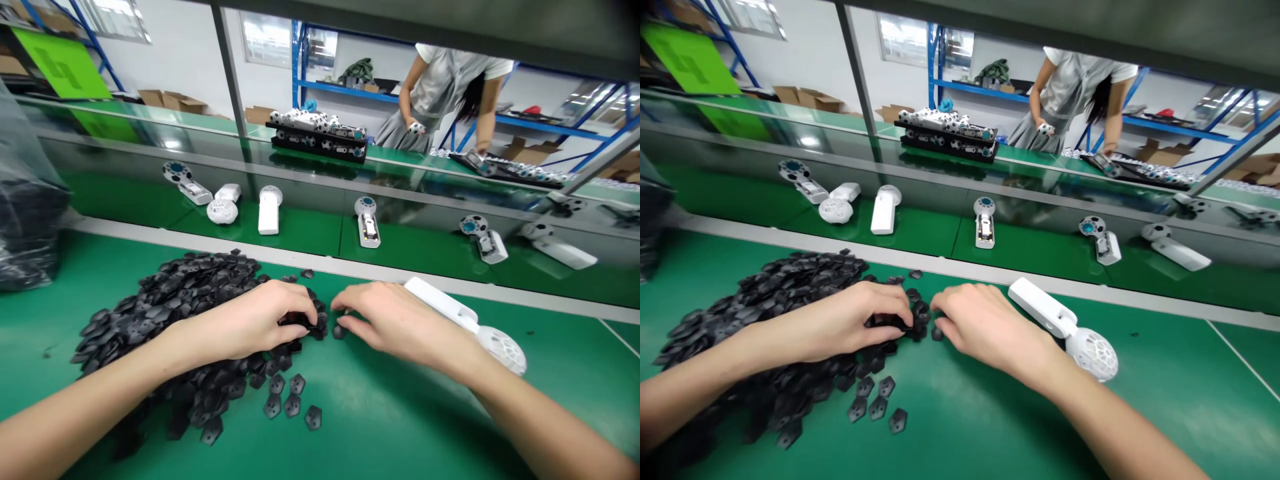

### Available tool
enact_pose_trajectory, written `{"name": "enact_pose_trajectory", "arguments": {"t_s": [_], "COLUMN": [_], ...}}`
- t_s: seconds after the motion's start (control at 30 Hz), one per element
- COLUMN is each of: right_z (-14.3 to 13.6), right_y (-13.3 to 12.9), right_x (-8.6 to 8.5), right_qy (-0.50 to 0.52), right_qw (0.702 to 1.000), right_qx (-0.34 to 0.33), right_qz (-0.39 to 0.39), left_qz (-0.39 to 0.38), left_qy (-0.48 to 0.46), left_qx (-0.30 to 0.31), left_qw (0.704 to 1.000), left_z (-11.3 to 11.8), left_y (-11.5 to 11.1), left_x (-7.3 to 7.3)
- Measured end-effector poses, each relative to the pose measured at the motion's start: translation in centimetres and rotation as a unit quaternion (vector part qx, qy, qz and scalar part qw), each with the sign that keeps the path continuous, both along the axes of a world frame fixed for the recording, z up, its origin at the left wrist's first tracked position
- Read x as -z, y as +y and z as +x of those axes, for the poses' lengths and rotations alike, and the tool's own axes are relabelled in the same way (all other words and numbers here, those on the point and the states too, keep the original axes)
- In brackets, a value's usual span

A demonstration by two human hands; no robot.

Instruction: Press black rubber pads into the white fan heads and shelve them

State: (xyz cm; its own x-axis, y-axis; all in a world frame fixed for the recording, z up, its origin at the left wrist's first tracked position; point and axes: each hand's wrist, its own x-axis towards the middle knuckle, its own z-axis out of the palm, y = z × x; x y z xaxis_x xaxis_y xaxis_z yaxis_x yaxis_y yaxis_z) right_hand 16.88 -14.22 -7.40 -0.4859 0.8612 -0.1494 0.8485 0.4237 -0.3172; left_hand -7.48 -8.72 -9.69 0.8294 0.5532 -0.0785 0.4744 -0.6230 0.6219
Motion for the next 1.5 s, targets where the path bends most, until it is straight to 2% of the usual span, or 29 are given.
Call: {"name": "enact_pose_trajectory", "arguments": {"t_s": [0.13, 0.3, 0.43, 0.53, 0.7, 0.83, 0.93, 1.0, 1.17, 1.3, 1.43, 1.5], "right_z": [-0.6, -0.8, -0.9, -0.9, -0.5, -0.4, -0.8, -1.2, -1.5, -1.0, -0.6, -0.7], "right_y": [1.1, 0.8, 0.6, 0.9, 1.2, 0.7, 0.1, -0.2, -0.4, -0.5, -1.2, -1.6], "right_x": [0.7, 0.7, 1.3, 1.9, 1.6, 0.8, 0.8, 1.1, 1.7, 1.0, -0.1, -0.4], "right_qy": [0.042, 0.05, 0.046, 0.049, 0.019, 0.004, 0.033, 0.043, 0.054, 0.061, -0.022, -0.074], "right_qw": [0.999, 0.998, 0.999, 0.998, 1.0, 1.0, 0.999, 0.997, 0.996, 0.995, 0.999, 0.996], "right_qx": [0.028, 0.027, 0.0, -0.008, 0.018, 0.017, -0.027, -0.052, -0.057, -0.045, -0.027, -0.042], "right_qz": [0.001, -0.019, -0.019, -0.025, -0.005, 0.003, -0.016, -0.027, -0.051, -0.064, -0.013, -0.001], "left_qz": [-0.034, -0.042, -0.061, -0.035, 0.044, 0.097, 0.064, 0.055, 0.066, 0.048, 0.037, 0.041], "left_qy": [-0.011, 0.007, 0.029, 0.031, 0.054, 0.042, 0.072, 0.101, 0.132, 0.121, 0.114, 0.12], "left_qx": [-0.05, -0.126, -0.148, -0.154, -0.146, -0.122, -0.049, -0.022, -0.019, -0.01, -0.009, -0.02], "left_qw": [0.998, 0.991, 0.987, 0.987, 0.987, 0.987, 0.994, 0.993, 0.989, 0.991, 0.993, 0.992], "left_z": [0.2, 0.2, -0.1, -0.3, -0.7, -1.1, -1.4, -1.6, -1.7, -1.6, -1.3, -1.0], "left_y": [-0.4, 0.2, 0.8, 1.1, 1.8, 1.4, 0.3, -0.4, -1.0, -0.9, -1.1, -1.3], "left_x": [0.0, -0.2, -0.3, 0.0, 0.9, 0.5, -0.4, -0.7, -0.2, 0.0, -0.2, -0.3]}}
